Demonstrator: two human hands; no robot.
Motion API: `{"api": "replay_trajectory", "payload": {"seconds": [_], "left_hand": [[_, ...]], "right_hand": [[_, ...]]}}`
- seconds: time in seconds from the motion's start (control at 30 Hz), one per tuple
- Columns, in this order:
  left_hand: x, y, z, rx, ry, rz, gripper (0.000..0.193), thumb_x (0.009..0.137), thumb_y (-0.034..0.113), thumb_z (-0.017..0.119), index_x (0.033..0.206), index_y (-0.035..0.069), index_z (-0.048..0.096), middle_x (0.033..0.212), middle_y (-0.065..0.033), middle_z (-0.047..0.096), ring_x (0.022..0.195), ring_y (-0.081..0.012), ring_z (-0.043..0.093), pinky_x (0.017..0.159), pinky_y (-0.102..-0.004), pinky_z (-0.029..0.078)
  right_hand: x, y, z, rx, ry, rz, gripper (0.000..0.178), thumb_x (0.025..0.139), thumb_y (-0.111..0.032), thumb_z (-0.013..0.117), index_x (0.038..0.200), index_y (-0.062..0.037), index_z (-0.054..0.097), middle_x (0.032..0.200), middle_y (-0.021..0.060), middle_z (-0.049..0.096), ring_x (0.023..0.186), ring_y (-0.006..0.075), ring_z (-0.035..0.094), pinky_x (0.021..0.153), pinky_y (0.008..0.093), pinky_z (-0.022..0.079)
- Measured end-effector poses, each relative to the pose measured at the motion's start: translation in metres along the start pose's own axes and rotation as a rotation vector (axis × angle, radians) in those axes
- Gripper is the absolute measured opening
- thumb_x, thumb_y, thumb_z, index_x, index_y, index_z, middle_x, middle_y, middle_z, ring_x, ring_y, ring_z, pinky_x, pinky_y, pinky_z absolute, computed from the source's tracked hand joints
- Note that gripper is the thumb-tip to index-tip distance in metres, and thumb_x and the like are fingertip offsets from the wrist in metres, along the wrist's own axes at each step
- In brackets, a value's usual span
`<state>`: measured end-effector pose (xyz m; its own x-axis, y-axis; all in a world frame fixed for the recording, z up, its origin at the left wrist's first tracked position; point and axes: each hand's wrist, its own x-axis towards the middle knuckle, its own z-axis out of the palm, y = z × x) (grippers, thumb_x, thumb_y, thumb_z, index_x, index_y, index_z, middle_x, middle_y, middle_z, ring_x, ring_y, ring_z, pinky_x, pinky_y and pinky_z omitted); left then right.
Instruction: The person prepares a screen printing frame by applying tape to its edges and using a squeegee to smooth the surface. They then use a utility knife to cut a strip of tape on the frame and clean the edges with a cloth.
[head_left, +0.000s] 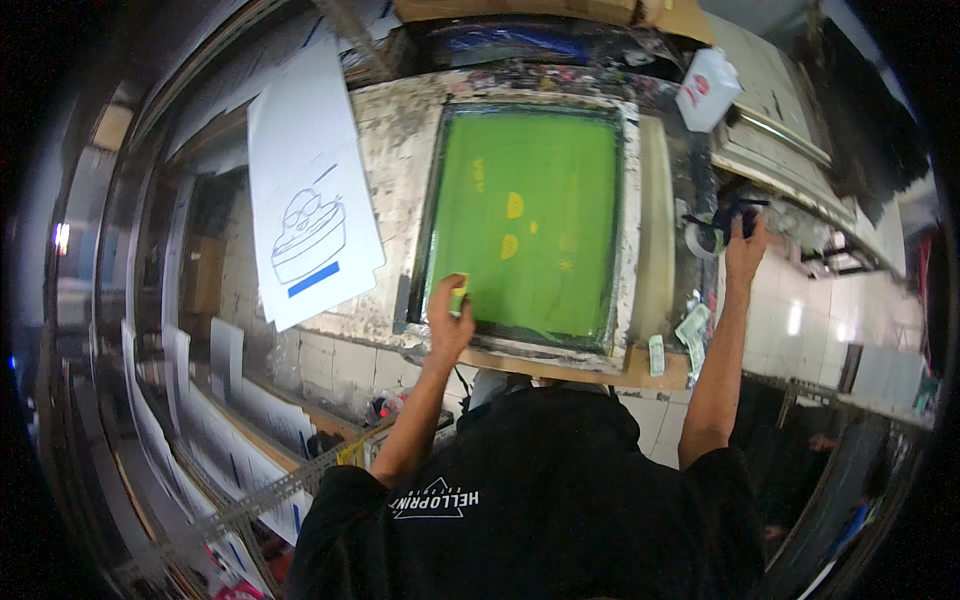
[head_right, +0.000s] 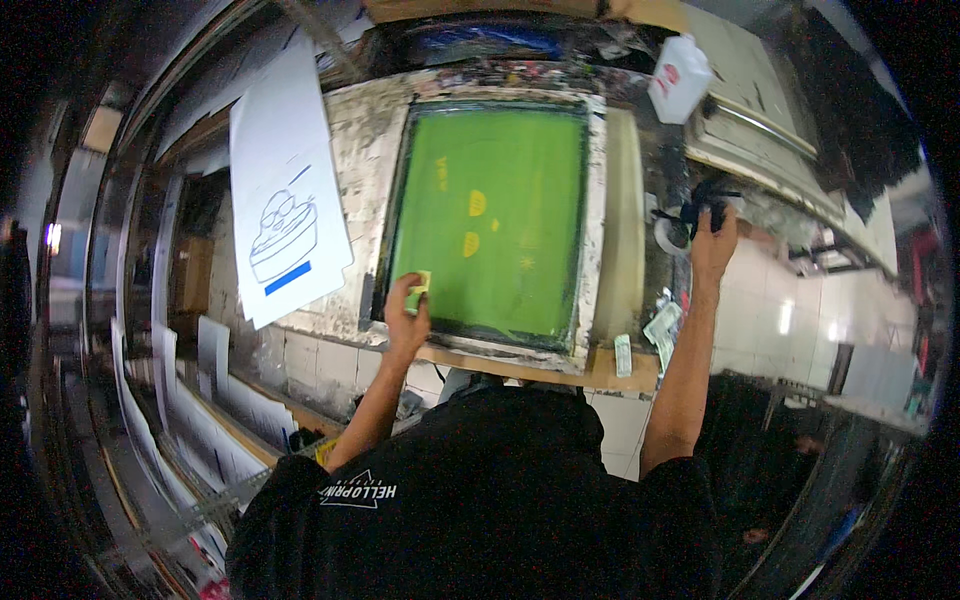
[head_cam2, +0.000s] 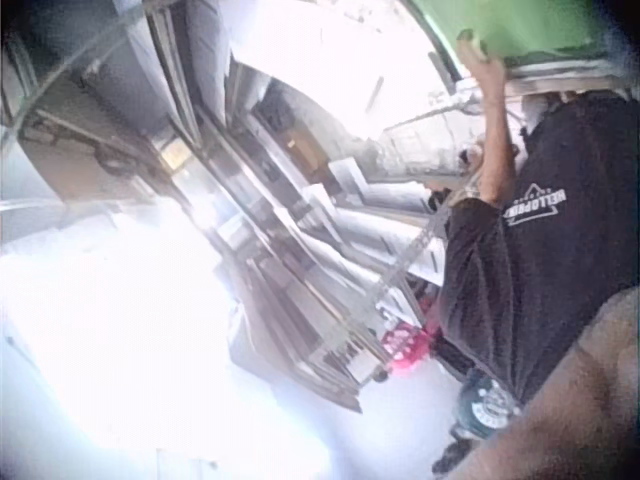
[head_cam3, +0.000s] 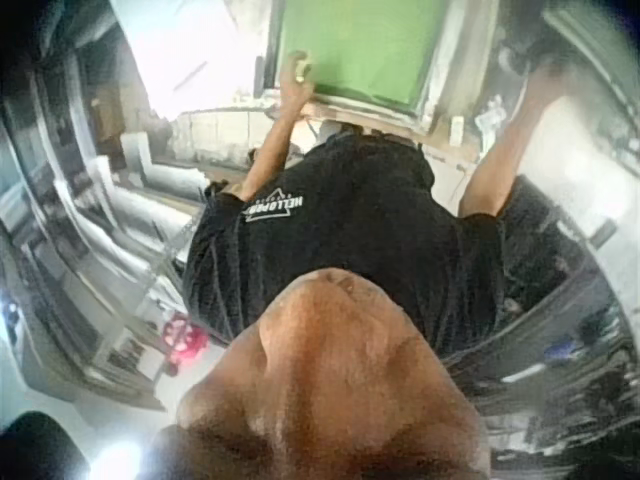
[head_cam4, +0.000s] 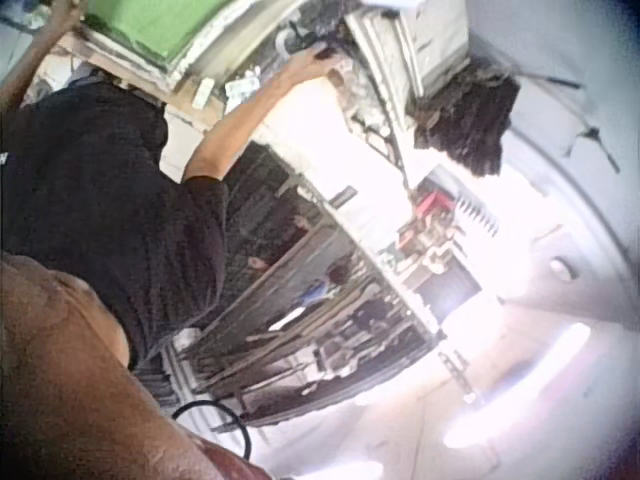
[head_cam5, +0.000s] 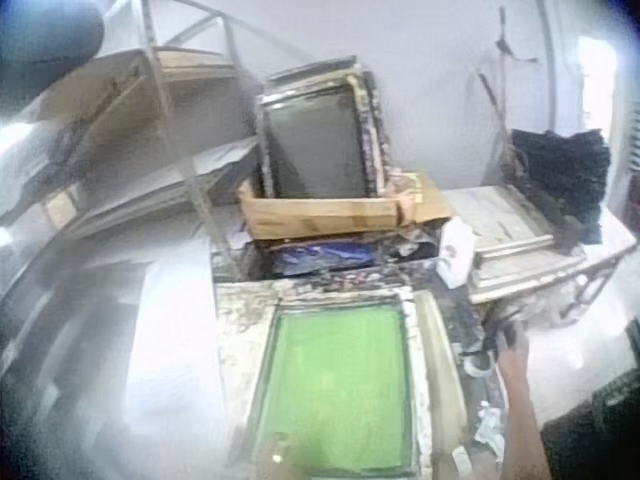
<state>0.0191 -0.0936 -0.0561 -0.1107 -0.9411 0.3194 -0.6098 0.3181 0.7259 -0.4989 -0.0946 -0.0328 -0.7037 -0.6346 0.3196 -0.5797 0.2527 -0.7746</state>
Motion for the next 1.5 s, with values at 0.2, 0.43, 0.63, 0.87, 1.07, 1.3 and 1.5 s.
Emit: {"api": "replay_trajectory", "payload": {"seconds": [0.2,0.43,0.63,0.87,1.07,1.3,1.5], "left_hand": [[-0.051,-0.056,-0.081,0.411,0.256,-0.243,0.058,0.072,0.007,0.076,0.124,-0.001,0.053,0.119,-0.0216,0.058,0.113,-0.0385,0.055,0.099,-0.0436,0.042],[-0.066,-0.077,-0.086,0.152,-0.076,-0.47,0.114,0.049,0.024,0.094,0.143,-0.005,0.037,0.13,-0.026,0.052,0.121,-0.04,0.05,0.103,-0.0454,0.041],[-0.07,-0.094,-0.082,0.159,0.007,-0.335,0.085,0.055,0.002,0.084,0.133,-0.002,0.051,0.115,-0.0225,0.061,0.108,-0.0381,0.059,0.094,-0.0432,0.047],[-0.064,-0.083,-0.052,0.146,0.034,-0.268,0.084,0.055,0.004,0.085,0.132,-0.002,0.052,0.107,-0.0209,0.063,0.098,-0.0355,0.062,0.087,-0.0415,0.049],[-0.036,-0.07,-0.027,0.126,0.065,-0.196,0.084,0.052,0.01,0.089,0.127,-0.005,0.055,0.097,-0.0211,0.064,0.089,-0.0364,0.063,0.081,-0.0414,0.051],[-0.038,-0.074,-0.018,0.077,0.104,-0.159,0.081,0.052,0.011,0.088,0.125,-0.003,0.057,0.099,-0.0201,0.064,0.093,-0.0367,0.061,0.083,-0.0419,0.05],[-0.041,-0.07,-0.017,0.116,0.092,-0.143,0.079,0.052,0.01,0.085,0.125,-0.001,0.057,0.104,-0.0195,0.064,0.095,-0.0363,0.061,0.084,-0.0418,0.05]], "right_hand": [[-0.033,-0.03,0.029,-0.723,-0.115,-0.15,0.049,0.086,-0.028,0.065,0.128,-0.005,0.053,0.121,0.0187,0.059,0.117,0.042,0.051,0.092,0.0482,0.043],[-0.148,-0.084,0.062,-0.397,-0.387,-0.036,0.062,0.079,-0.036,0.074,0.125,-0.0012,0.05,0.115,0.0212,0.058,0.1,0.0428,0.061,0.083,0.0492,0.05],[-0.17,-0.07,0.09,-0.317,-0.38,-0.021,0.063,0.074,-0.018,0.076,0.125,0.0007,0.044,0.116,0.0224,0.055,0.1,0.0444,0.06,0.084,0.0506,0.049],[-0.139,-0.049,0.078,-0.376,-0.275,-0.083,0.055,0.073,-0.014,0.073,0.119,0.0024,0.048,0.107,0.0244,0.057,0.099,0.046,0.057,0.082,0.0514,0.048],[-0.104,-0.046,0.083,-0.468,-0.284,-0.08,0.055,0.074,-0.016,0.074,0.118,0.0037,0.048,0.108,0.0232,0.057,0.098,0.0441,0.06,0.08,0.049,0.05],[-0.103,-0.039,0.094,-0.612,-0.152,-0.233,0.056,0.076,-0.018,0.074,0.124,-0.001,0.051,0.106,0.0177,0.058,0.098,0.0385,0.061,0.076,0.0457,0.053],[-0.102,-0.032,0.093,-0.69,-0.153,-0.278,0.06,0.076,-0.02,0.074,0.129,-0.0016,0.053,0.12,0.0226,0.057,0.108,0.0417,0.058,0.09,0.0442,0.051]]}}
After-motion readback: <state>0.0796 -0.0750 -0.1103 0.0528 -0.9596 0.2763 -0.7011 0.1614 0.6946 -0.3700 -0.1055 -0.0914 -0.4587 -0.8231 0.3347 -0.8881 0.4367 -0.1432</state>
